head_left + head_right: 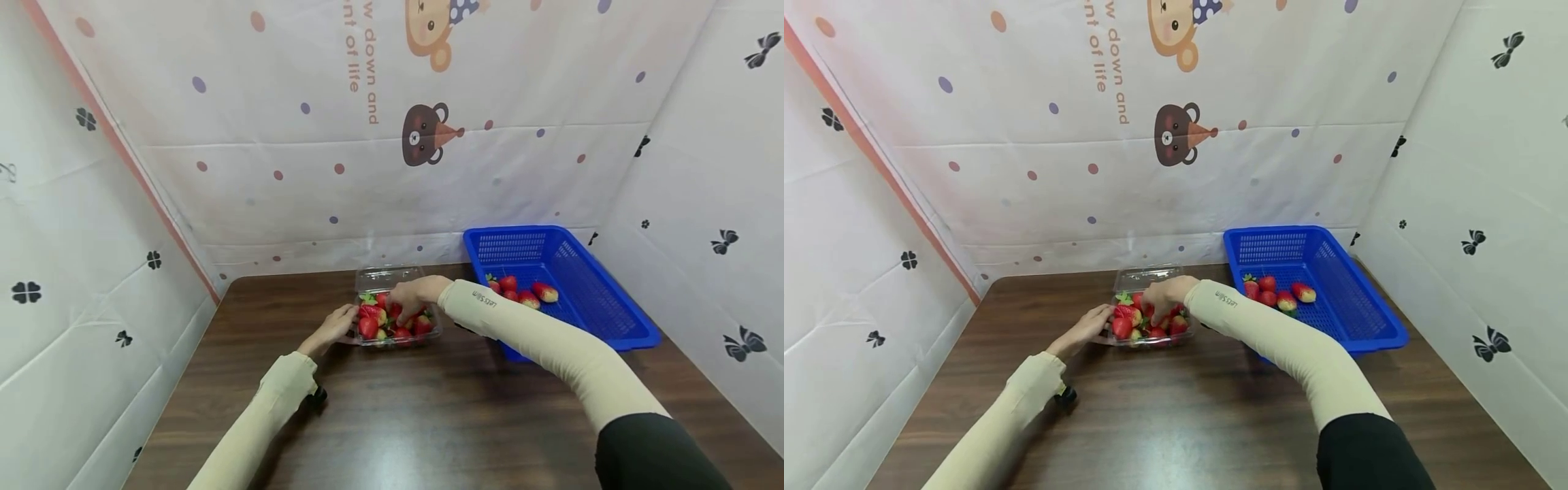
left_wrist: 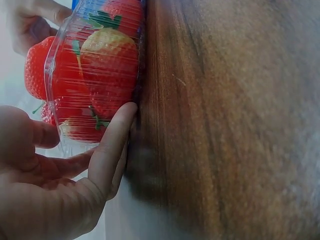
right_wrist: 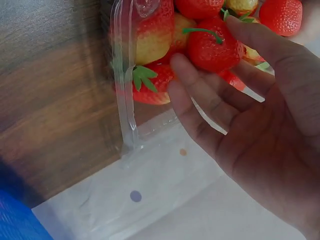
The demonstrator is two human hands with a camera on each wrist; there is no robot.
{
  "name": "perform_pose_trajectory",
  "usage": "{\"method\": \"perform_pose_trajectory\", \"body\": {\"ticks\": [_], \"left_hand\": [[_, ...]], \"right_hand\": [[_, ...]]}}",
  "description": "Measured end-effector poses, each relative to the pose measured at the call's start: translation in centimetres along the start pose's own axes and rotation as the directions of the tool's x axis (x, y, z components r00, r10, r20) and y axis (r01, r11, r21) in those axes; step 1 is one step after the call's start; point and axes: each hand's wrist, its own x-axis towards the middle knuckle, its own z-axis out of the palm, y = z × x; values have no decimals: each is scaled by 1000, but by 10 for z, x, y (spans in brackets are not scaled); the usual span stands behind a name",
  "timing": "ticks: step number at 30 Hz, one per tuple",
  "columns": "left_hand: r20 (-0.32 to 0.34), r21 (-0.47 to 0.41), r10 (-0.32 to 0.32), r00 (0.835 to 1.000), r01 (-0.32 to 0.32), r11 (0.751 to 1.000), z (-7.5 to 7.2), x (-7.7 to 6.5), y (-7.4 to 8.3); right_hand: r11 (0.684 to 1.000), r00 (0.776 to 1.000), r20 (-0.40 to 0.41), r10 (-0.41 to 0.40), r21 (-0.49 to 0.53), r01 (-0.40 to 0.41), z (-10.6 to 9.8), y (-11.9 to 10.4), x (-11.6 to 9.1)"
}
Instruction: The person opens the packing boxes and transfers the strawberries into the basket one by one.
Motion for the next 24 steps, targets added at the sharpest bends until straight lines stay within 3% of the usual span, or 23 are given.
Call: {"method": "perform_pose_trajectory", "body": {"ticks": [6,11,14,18,21,24], "left_hand": [[5,-18,5,1000,-5,1000,3,1,-1],[5,-27,15,1000,-15,1000,3,0,-1],[15,-26,27,1000,-26,999,3,-5,3],[18,-30,27,999,-27,999,2,-3,1],[13,-23,31,999,-31,999,2,1,-2],[9,-12,31,999,-31,999,3,2,-1]], "right_hand": [[997,997,-46,-58,57,61,-16,11,-23],[984,977,-172,-125,104,144,-46,44,-59],[987,964,-256,-74,123,108,-63,77,-88],[977,949,-303,87,213,-22,-72,130,-130],[934,942,-263,211,337,-115,-67,167,-160],[865,933,-173,315,458,-207,-53,195,-183]]}}
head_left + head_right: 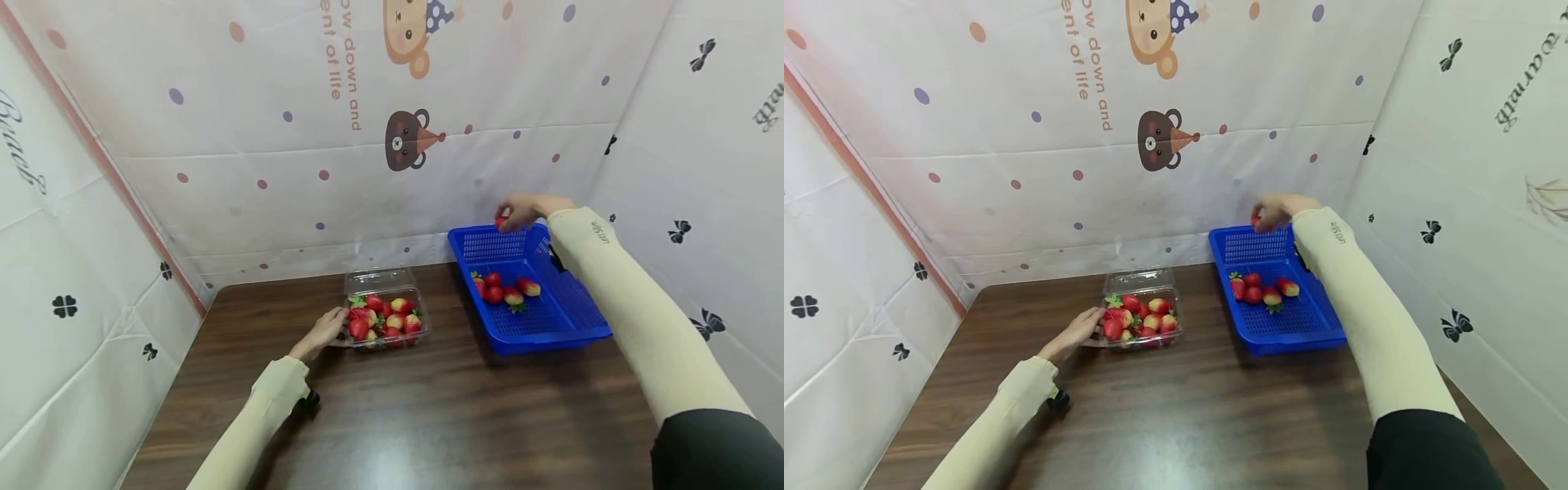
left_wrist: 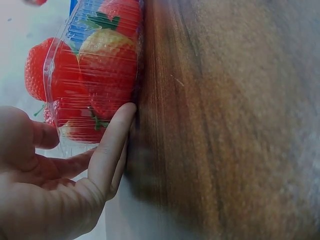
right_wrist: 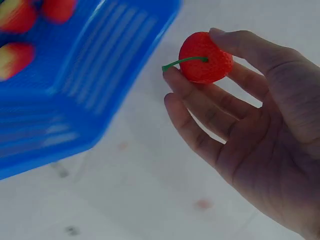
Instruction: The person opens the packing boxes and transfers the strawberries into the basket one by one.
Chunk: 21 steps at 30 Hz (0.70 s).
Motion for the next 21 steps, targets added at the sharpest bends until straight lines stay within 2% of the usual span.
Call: {"method": "perform_pose_trajectory", "body": {"ticks": [2,6,12,16,21], "left_hand": [[-4,5,-1,1000,1,1000,0,1,2],[-16,0,-15,1000,15,1000,-2,-1,1],[-21,8,-20,1000,20,1000,-3,-3,2],[-6,19,-26,1000,26,999,0,-5,3],[-12,20,-31,999,31,999,3,-5,5]], "right_hand": [[997,998,22,64,34,-64,2,19,-6],[981,985,62,163,93,-168,22,47,-2],[951,967,123,223,189,-243,61,66,15],[942,951,182,251,182,-284,81,68,21],[947,940,188,284,95,-306,97,72,27]]}}
